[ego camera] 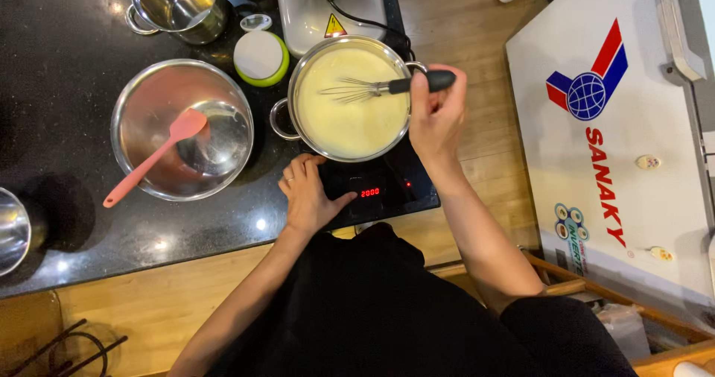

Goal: The person pours a white liquid from a pot into a bowl containing a yellow mixture and whisks to combine. They then transfer the combined mixture back into the pot and continue whisking over a heated induction cooktop.

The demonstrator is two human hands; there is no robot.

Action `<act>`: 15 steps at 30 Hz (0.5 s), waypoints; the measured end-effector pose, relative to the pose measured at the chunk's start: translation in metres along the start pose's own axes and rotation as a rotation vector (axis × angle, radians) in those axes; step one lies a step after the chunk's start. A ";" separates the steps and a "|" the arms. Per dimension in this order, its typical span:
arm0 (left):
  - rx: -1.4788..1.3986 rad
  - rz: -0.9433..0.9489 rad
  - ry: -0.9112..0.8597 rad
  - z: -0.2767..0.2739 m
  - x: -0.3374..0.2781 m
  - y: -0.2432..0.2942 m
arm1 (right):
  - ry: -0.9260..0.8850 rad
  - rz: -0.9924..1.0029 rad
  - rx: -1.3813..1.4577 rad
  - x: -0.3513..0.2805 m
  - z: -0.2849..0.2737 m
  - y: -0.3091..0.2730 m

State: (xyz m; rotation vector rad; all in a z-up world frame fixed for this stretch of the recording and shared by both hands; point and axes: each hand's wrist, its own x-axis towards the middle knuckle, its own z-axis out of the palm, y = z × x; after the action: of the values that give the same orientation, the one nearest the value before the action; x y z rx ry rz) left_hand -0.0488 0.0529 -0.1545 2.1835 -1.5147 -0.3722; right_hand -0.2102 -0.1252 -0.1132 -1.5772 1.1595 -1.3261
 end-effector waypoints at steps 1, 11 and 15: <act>-0.008 -0.007 -0.010 -0.001 0.002 0.003 | -0.010 -0.017 0.030 0.004 0.006 -0.008; -0.064 -0.011 -0.047 0.003 0.005 -0.008 | -0.332 -0.038 0.744 0.025 0.057 -0.029; -0.058 -0.011 -0.045 0.005 0.007 -0.012 | -0.537 0.089 0.920 0.020 0.060 -0.024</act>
State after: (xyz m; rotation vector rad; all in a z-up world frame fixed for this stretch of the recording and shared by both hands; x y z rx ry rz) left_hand -0.0388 0.0483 -0.1641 2.1527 -1.4980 -0.4662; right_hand -0.1459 -0.1369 -0.0957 -1.0522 0.2030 -1.0367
